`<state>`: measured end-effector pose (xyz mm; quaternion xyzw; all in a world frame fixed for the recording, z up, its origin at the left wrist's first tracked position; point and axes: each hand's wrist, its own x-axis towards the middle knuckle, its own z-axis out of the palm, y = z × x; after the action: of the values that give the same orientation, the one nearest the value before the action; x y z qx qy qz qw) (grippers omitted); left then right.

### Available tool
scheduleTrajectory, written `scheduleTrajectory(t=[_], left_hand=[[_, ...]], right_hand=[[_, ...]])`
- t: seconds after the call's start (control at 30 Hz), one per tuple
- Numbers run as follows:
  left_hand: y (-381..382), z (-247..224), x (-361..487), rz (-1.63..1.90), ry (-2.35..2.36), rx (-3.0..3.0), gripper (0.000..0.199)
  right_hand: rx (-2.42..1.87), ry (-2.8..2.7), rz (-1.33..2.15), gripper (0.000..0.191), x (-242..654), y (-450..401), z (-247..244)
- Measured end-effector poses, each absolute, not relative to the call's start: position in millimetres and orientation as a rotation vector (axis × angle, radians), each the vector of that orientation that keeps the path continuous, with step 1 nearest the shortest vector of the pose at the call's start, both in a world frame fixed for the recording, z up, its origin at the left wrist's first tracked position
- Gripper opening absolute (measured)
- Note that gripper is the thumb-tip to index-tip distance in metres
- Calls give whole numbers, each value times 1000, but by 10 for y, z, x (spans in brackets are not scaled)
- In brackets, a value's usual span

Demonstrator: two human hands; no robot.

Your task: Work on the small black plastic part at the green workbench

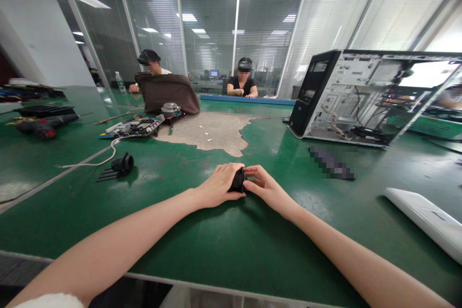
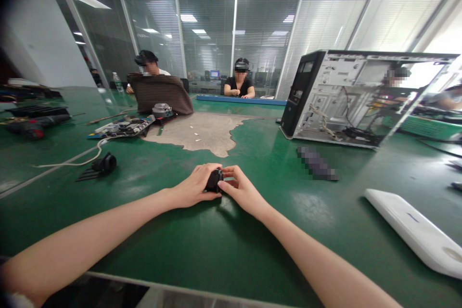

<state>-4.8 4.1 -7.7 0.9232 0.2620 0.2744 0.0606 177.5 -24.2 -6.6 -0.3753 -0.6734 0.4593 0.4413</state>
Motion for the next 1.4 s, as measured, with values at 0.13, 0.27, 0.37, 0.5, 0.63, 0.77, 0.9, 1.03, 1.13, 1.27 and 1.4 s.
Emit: scheduleTrajectory(t=[0.13,0.27,0.37,0.5,0.63,0.77,0.9,1.03,1.13,1.27,1.4], left_hand=[[33,-69,-53,823,794,2797,65],[29,-68,-57,815,788,2799,65],[34,-68,-54,824,789,2797,65],[37,-67,-50,823,788,2796,65],[36,-66,-51,822,783,2786,65],[38,-70,-53,828,784,2778,65],[41,-75,-48,830,799,2778,66],[39,-71,-44,836,798,2771,66],[38,-68,-46,829,791,2768,66],[41,-74,-52,828,789,2777,66],[45,-82,-51,838,785,2793,65]], right_hand=[[-892,-1712,1195,30,1796,-253,-45],[-837,-1682,1235,30,1788,-298,-9],[-891,-1655,1212,26,1770,-304,-14],[-913,-1658,1141,27,1767,-259,-60],[-926,-1688,1161,31,1794,-237,-67],[-854,-1698,1232,30,1803,-281,-13],[-913,-1656,1195,25,1780,-306,12],[-933,-1655,1132,27,1771,-269,-20],[-954,-1672,1137,33,1785,-247,-40],[-894,-1689,1225,32,1796,-271,-24],[-889,-1634,1243,28,1777,-307,4]])
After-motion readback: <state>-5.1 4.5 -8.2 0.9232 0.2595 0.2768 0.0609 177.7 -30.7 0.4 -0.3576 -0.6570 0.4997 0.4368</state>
